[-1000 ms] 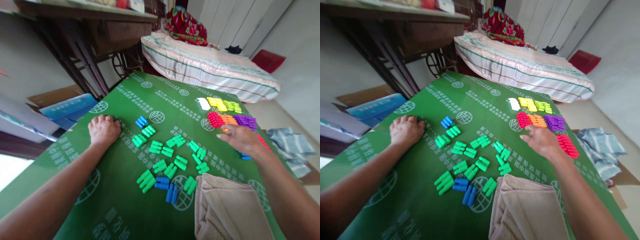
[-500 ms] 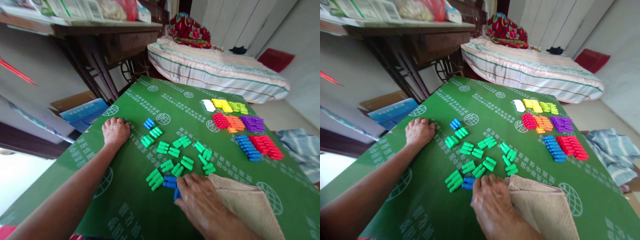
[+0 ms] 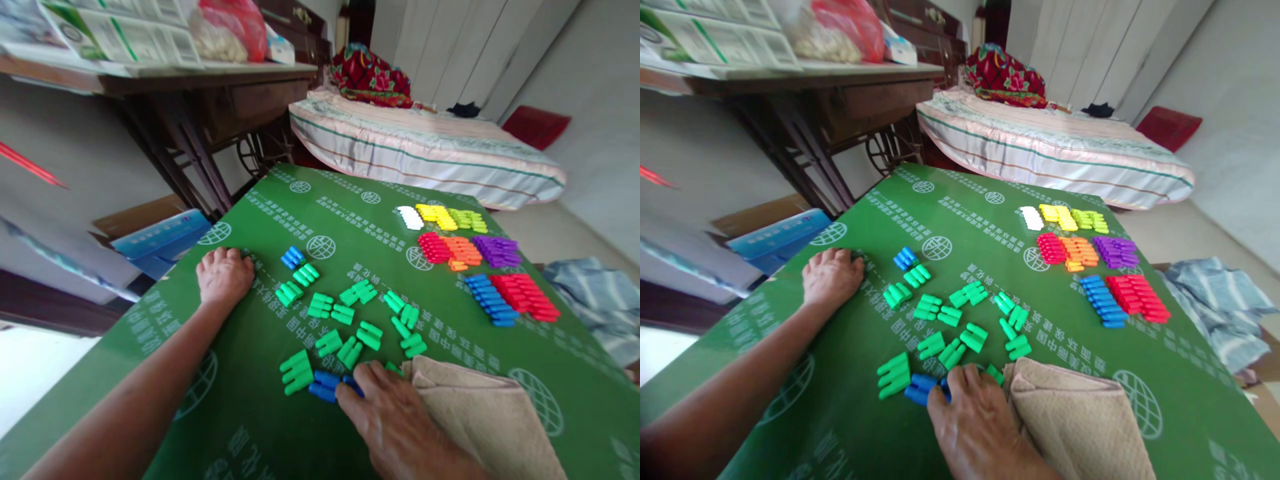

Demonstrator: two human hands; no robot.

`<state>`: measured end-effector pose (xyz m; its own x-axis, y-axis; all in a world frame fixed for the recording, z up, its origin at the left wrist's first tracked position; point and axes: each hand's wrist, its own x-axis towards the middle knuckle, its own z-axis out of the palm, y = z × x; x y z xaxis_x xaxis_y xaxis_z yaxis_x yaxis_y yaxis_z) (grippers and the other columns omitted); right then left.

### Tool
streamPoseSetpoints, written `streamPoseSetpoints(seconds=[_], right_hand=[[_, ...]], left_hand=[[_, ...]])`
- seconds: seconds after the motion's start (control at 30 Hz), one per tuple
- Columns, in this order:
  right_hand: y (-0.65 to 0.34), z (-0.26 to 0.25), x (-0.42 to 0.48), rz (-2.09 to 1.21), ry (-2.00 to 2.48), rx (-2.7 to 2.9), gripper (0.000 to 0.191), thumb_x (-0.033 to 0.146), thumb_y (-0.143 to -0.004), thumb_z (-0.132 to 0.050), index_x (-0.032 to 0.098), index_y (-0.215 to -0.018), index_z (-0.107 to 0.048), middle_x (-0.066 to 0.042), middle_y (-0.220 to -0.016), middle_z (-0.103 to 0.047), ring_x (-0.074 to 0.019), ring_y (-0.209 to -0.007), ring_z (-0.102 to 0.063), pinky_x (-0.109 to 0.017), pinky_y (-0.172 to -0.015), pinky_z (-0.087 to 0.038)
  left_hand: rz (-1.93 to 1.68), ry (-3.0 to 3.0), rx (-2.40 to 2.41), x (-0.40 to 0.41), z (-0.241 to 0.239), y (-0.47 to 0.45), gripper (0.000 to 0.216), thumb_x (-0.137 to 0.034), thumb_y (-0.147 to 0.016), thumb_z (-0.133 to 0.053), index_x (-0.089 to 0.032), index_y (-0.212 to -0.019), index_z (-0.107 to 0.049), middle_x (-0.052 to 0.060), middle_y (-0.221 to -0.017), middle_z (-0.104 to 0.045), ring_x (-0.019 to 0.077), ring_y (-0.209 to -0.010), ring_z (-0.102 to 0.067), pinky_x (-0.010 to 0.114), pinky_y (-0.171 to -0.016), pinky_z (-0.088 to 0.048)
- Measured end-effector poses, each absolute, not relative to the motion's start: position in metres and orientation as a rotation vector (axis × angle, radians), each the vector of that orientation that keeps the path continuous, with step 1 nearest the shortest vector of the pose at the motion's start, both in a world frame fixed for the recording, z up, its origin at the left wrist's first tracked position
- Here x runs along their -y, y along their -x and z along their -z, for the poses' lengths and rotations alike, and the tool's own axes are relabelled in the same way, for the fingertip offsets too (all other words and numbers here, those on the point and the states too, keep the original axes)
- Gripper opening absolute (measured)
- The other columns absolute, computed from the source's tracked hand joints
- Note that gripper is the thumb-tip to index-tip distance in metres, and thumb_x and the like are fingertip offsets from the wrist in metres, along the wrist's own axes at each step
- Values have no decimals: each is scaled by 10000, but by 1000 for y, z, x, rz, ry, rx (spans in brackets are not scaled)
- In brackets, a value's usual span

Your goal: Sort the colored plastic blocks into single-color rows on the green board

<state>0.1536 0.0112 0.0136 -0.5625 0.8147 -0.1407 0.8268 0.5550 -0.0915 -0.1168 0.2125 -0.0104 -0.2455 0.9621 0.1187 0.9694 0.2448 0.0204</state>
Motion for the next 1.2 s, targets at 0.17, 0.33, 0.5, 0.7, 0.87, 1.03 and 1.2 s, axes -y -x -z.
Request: streamPoseSetpoints(seconds=[0.17, 0.33, 0.5, 0.7, 0.87, 1.03, 1.2], right_hand=[[-147, -13, -13, 111, -1457, -2723, 104, 256, -855, -564, 214, -920, -634, -84, -868, -607, -246, -798, -596, -361, -596, -527], [-144, 2, -14, -6, -1486, -2817, 101, 247, -858, -543, 203, -799, -613, -81, -797, -563, -242, -771, -564, -343, -542, -512], [-142, 13, -13, -34, -1472, -2883, 97, 200, -852, -526, 196, -768, -576, -87, -828, -555, -239, -813, -556, -335, -548, -518], [-140, 22, -11, -106, -1604, -2843, 43, 185, -812, -575, 182, -769, -575, -86, -826, -570, -224, -744, -558, -324, -505, -491], [-142, 23, -7, -160, -1797, -2832, 158, 279, -769, -681, 176, -817, -571, -69, -843, -578, -224, -751, -566, -341, -536, -488], [-138, 29, -3, -152, -1983, -2730, 227, 306, -729, -731, 187, -807, -554, -55, -796, -583, -231, -745, -570, -349, -538, -449], [-139, 25, -1, -71, -1935, -2775, 221, 250, -703, -730, 189, -826, -556, -51, -819, -593, -229, -758, -565, -345, -545, -417]], left_hand=[[108, 1878, 2458, -219, 6, 119, 598, -452, -852, -197, -74, -1159, -545, 234, -1284, -492, 397, -1232, -397, 519, -1026, -371], [48, 1880, 2482, -222, 0, 116, 683, -484, -834, -99, -77, -1165, -537, 239, -1304, -475, 404, -1228, -396, 514, -1021, -374], [3, 1859, 2487, -222, -1, 115, 736, -510, -824, -27, -104, -1174, -531, 225, -1315, -475, 394, -1228, -396, 499, -1011, -377], [-16, 1856, 2461, -225, 5, 120, 767, -516, -823, 9, -101, -1179, -528, 229, -1312, -479, 392, -1211, -400, 489, -992, -383], [-36, 1852, 2477, -224, 2, 118, 738, -499, -824, -22, -97, -1177, -530, 225, -1307, -480, 387, -1206, -404, 478, -994, -383], [-20, 1858, 2487, -223, -1, 115, 745, -503, -821, -17, -92, -1163, -535, 230, -1307, -472, 397, -1211, -398, 487, -1012, -374], [33, 1886, 2485, -222, -2, 113, 719, -495, -828, -79, -56, -1171, -532, 253, -1302, -463, 418, -1219, -401, 512, -1019, -374]])
